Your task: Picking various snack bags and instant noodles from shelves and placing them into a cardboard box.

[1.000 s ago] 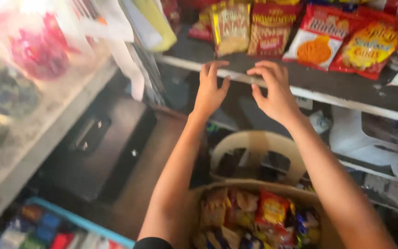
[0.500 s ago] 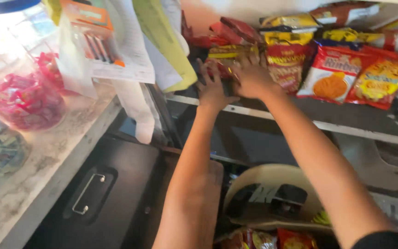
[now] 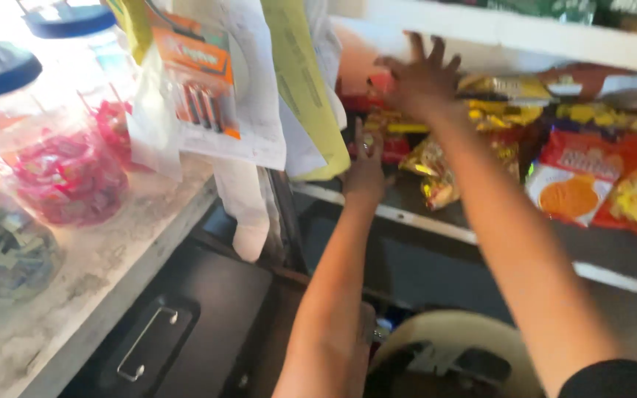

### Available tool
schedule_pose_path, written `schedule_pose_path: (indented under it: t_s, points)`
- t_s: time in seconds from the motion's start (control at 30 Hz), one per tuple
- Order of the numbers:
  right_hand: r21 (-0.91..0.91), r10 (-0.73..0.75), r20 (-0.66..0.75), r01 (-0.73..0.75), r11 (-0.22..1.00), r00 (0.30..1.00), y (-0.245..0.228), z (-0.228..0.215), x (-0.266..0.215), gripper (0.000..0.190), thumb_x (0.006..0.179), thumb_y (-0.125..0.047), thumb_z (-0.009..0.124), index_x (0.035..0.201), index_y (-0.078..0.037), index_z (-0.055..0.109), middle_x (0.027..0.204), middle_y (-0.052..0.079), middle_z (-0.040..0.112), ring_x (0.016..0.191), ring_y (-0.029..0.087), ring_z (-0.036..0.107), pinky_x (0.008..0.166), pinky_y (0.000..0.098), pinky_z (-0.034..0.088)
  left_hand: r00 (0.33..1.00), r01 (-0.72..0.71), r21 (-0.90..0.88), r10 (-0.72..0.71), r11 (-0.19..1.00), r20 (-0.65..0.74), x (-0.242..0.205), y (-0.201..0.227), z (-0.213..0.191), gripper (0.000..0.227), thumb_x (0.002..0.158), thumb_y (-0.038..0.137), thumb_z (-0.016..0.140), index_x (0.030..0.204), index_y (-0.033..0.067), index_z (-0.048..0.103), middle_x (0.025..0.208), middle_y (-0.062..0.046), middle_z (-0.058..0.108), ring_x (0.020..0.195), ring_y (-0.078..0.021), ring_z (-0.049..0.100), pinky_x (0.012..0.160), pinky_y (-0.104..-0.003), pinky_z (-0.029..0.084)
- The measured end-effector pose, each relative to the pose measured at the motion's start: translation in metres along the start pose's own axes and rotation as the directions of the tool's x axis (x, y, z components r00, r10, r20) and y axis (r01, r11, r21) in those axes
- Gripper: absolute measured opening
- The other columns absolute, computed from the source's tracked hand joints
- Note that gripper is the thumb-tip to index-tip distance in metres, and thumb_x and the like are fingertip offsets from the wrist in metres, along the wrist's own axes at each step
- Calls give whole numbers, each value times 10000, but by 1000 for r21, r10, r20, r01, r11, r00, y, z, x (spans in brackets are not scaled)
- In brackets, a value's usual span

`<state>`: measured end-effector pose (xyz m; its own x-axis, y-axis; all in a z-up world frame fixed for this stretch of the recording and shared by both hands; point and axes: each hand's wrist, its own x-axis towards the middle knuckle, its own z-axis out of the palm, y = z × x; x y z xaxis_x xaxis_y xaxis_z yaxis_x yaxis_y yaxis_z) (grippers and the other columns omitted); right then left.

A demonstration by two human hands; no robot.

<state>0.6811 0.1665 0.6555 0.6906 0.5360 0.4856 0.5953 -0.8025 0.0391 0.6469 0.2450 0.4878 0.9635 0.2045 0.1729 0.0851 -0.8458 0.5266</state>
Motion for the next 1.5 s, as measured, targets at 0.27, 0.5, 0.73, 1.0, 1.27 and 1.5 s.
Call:
schedule_pose_path:
  t_s: [0.27, 0.5, 0.73, 1.0, 1.27, 1.5]
  points:
    - [-175, 138, -43, -143, 974, 990, 64, 169, 61, 339, 935, -433, 699, 1234, -276, 715, 1449, 109, 537, 1341, 524, 401, 966, 876, 263, 970, -28, 258, 88, 966, -226, 15, -13, 36, 881, 846, 289, 720, 1595, 284, 257, 1699, -74, 45, 1431, -491, 347, 1108, -691, 306]
    - [70, 68, -236, -52, 996, 969, 82, 69, 27, 398, 785, -186, 780, 1172, -126, 702, 1243, 194, 622, 1156, 495, 501, 917, 620, 437, 920, -136, 143, 178, 980, -350, -4, -6, 15, 914, 772, 113, 721, 1590, 202, 323, 1541, -120, 358, 1326, -459, 392, 1136, -607, 348]
    - [426, 64, -312, 79, 901, 948, 77, -6, -86, 228, 1014, -32, 631, 1242, -37, 627, 1232, 187, 674, 1197, 403, 645, 1090, 482, 510, 917, -192, 24, 188, 981, -353, -8, -4, 10, 812, 664, 132, 773, 1418, 186, 476, 1480, -95, 434, 1379, -418, 429, 1146, -473, 412]
    - [-26, -476, -467, 526, 850, 745, 62, -69, -210, 384, 844, 100, 735, 1191, -61, 700, 1359, 45, 688, 1454, 478, 451, 1278, 612, 319, 751, -366, 194, 412, 910, -517, 35, -55, 84, 440, 966, 255, 717, 1382, 228, 576, 1424, -33, 596, 1304, -331, 583, 1126, -459, 454]
    - [-23, -407, -390, 433, 901, 826, 106, -91, -312, 338, 825, 27, 717, 1153, -51, 738, 1311, 53, 696, 1441, 470, 480, 1264, 649, 320, 875, -341, 35, 331, 939, -353, -95, 2, -29, 883, 644, 251, 889, 1424, 88, 509, 1508, -124, 489, 1328, -411, 468, 1110, -473, 393]
    - [412, -17, -342, 166, 896, 940, 72, -185, -393, 342, 872, 117, 648, 1178, -31, 686, 1241, 106, 706, 1362, 379, 582, 1186, 474, 434, 807, -236, -964, 576, 119, -127, -252, 101, -48, 963, 942, 528, 732, 1688, 129, 272, 1711, -55, 294, 1624, -204, 225, 1388, -404, 158]
